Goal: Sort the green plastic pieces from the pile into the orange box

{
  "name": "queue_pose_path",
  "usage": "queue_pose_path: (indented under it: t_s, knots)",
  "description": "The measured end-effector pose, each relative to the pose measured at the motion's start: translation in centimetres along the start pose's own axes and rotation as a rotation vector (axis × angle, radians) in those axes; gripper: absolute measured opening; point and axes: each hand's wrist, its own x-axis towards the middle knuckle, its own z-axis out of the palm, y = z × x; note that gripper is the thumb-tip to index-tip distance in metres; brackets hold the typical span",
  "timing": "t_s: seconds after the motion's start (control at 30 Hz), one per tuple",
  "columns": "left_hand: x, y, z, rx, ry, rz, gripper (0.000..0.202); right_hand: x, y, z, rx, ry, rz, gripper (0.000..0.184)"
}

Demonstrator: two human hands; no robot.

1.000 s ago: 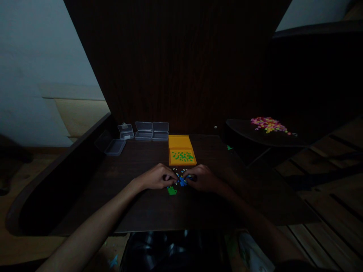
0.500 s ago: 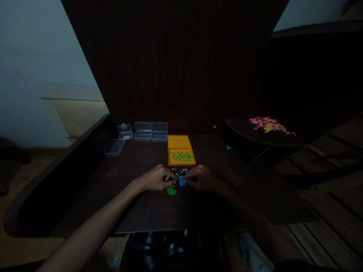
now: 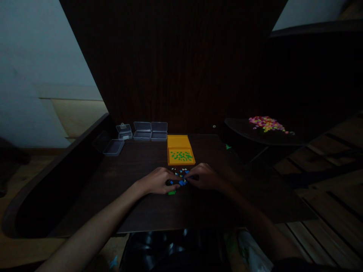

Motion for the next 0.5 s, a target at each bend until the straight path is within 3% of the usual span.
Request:
queue_pose_path:
  t_s: [0.27, 0.5]
  knots:
    - [0.31, 0.36, 0.24, 0.081, 0.003, -0.009, 0.022, -0.14, -0.02, -0.35, 0.105, -0.044, -0.054, 0.015]
    - [0.55, 0.38, 0.56, 0.124, 0.021, 0.012, 0.020, -0.17, -0.28, -0.14, 0.058, -0.103, -0.049, 0.018]
